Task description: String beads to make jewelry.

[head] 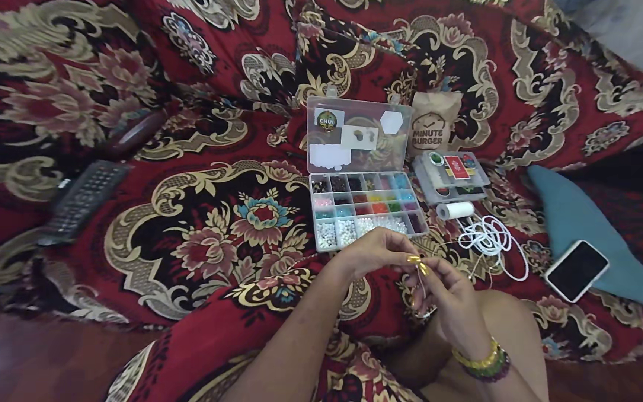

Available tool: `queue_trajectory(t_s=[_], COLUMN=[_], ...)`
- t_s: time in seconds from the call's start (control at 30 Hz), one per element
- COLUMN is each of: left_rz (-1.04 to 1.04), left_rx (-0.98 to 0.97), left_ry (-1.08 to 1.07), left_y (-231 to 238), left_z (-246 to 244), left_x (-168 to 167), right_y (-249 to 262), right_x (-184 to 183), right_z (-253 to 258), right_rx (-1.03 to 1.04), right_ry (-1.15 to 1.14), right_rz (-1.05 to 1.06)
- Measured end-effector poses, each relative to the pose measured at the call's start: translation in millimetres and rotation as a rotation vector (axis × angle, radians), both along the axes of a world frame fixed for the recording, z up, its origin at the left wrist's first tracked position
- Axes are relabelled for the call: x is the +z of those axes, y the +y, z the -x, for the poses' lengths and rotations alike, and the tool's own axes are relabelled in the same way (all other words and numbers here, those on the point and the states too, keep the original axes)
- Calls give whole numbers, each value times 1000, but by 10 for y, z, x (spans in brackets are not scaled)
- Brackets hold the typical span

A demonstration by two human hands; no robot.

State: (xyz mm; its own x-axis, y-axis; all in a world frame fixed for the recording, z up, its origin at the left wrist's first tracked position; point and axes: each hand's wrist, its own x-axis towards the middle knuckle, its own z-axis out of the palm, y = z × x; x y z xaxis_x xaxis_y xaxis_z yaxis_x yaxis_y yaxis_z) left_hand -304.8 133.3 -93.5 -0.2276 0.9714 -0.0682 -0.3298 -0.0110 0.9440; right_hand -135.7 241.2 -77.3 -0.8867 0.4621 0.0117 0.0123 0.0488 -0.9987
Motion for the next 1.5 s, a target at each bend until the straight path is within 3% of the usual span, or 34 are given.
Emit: queue_trajectory(t_s=[0.33,0.57,0.67,0.77,0.93,1.13,1.5], left_rz=[29,85,251,570,953,1003,978], left_rx=[54,96,251,399,301,257,274], left_ry=[80,124,402,727,973,1112,1149], left_y=[-7,-54,-147,-230,-152,-68,-37], left_z=[11,40,173,288,245,189,160], left_x=[11,88,120,121,161,84,42], right_y=[40,22,21,30,73,89,12], right_x=[-67,-50,-37,-42,-89,-69,53], right_z=[-29,-12,-8,-18,-11,-29,-33], right_rx=[106,59,34,11,-14,-36,8], right_ry=[-11,-9,-16,-20,75,100,3], right_rz=[-8,-57,-83,-119,-193,-181,-120])
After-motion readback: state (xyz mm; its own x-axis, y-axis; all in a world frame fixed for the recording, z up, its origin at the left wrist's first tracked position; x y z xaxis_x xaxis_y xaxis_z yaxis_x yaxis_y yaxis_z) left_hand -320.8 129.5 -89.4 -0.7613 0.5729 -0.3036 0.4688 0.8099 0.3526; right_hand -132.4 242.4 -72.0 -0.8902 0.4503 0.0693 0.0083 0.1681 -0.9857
